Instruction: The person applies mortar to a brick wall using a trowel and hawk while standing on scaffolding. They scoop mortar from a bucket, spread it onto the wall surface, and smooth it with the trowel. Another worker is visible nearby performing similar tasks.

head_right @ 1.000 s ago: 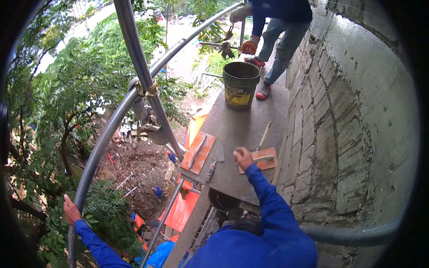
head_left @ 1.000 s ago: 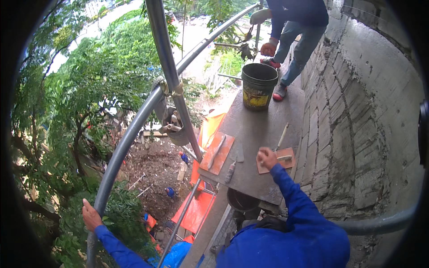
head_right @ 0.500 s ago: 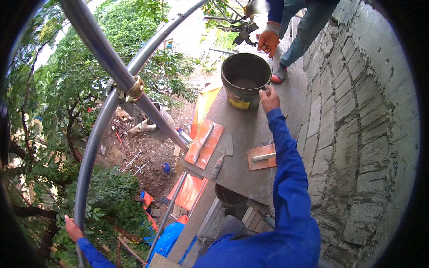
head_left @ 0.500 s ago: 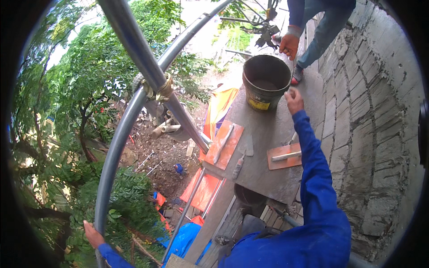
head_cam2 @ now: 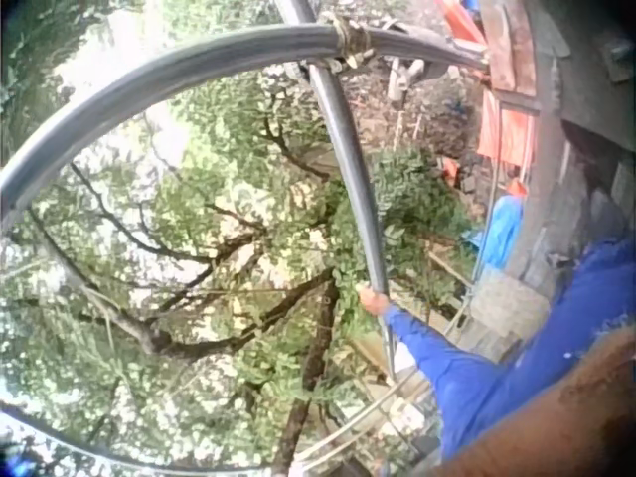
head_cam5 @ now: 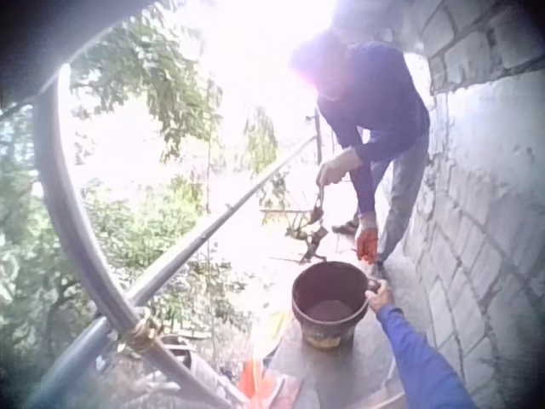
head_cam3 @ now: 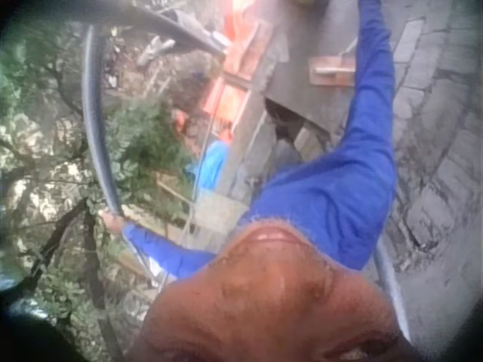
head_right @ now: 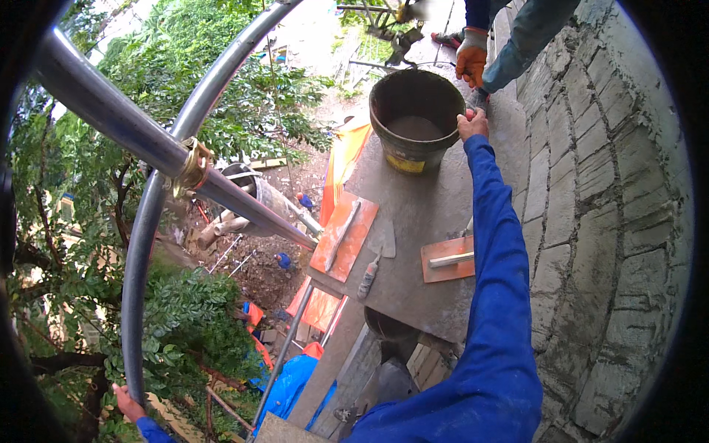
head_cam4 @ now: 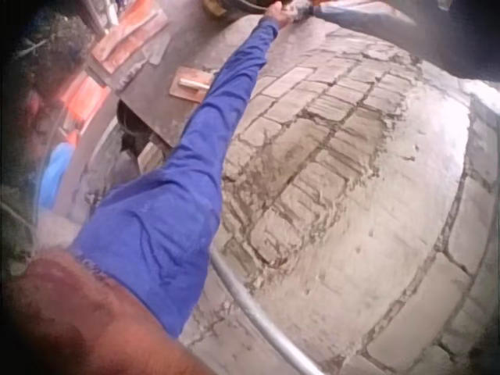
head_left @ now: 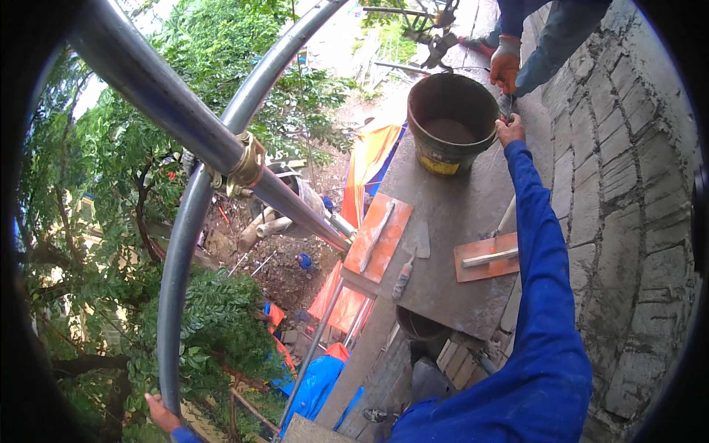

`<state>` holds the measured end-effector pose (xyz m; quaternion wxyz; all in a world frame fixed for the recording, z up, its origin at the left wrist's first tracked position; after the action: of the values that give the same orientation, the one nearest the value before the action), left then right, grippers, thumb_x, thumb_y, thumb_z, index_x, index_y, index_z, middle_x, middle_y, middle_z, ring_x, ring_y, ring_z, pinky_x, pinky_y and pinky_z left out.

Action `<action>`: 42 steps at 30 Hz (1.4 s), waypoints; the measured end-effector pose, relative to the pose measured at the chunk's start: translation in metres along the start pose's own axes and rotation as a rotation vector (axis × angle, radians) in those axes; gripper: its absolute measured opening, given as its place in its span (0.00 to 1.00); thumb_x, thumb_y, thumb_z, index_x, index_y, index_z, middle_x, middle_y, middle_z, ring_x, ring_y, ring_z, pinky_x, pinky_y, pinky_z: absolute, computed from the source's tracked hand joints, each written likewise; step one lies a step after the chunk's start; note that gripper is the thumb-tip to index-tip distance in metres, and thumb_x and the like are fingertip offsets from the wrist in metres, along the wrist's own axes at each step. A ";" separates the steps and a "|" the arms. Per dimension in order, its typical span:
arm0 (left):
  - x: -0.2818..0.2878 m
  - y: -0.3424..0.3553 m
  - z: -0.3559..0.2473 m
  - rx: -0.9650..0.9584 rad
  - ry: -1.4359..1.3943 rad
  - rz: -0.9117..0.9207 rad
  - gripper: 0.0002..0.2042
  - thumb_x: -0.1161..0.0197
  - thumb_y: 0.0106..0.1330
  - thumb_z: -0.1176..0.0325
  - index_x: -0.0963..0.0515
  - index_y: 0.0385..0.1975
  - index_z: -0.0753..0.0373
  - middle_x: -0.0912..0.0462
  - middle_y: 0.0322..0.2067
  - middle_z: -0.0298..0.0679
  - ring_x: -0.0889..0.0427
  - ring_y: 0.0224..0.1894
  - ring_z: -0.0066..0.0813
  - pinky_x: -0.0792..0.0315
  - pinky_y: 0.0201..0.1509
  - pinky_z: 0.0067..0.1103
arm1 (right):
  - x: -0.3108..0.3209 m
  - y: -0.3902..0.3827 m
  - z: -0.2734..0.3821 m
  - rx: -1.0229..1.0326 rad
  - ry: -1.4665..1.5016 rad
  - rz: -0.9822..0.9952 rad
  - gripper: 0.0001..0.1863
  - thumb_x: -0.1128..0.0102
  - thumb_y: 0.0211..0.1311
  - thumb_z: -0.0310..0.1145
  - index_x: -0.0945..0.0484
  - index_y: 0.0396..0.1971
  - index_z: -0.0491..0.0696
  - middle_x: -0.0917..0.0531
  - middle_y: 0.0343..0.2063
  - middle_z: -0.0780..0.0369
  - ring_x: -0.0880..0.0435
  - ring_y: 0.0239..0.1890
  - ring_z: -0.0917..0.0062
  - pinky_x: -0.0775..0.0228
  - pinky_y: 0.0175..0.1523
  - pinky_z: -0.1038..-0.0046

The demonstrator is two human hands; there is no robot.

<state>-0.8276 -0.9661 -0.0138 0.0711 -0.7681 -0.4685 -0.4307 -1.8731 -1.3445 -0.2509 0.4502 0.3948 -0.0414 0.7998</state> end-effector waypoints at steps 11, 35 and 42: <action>-0.001 0.039 0.048 0.075 -0.120 0.085 0.31 0.59 0.71 0.41 0.26 0.21 0.65 0.26 0.18 0.33 0.29 0.20 0.22 0.36 0.27 0.22 | -0.001 0.015 -0.020 -0.092 0.116 -0.048 0.43 0.32 0.47 0.49 0.35 0.59 0.37 0.20 0.47 0.49 0.21 0.50 0.63 0.32 0.58 0.69; 0.002 0.014 0.020 0.025 -0.085 0.055 0.29 0.56 0.71 0.43 0.24 0.31 0.68 0.20 0.21 0.40 0.23 0.20 0.26 0.30 0.25 0.21 | 0.047 -0.101 0.070 -0.030 0.578 0.462 0.22 0.49 0.68 0.51 0.28 0.22 0.48 0.37 0.09 0.71 0.40 0.09 0.87 0.46 0.14 0.80; 0.006 0.024 0.036 0.054 -0.130 0.031 0.29 0.57 0.72 0.43 0.23 0.31 0.67 0.19 0.25 0.39 0.22 0.26 0.22 0.31 0.33 0.19 | 0.103 -0.167 0.037 -0.088 0.720 0.524 0.20 0.50 0.70 0.50 0.26 0.29 0.47 0.39 0.10 0.73 0.43 0.10 0.89 0.47 0.16 0.82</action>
<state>-0.7863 -0.9572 -0.0248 0.0680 -0.7995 -0.4715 -0.3659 -1.7540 -1.1903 -0.2047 0.2345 0.0480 -0.0148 0.9708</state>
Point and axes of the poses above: each hand's wrist, its own y-axis towards the middle knuckle, its own x-axis out of the back of the hand, z = x × y, the point moved 2 cm from there along y, towards the middle knuckle
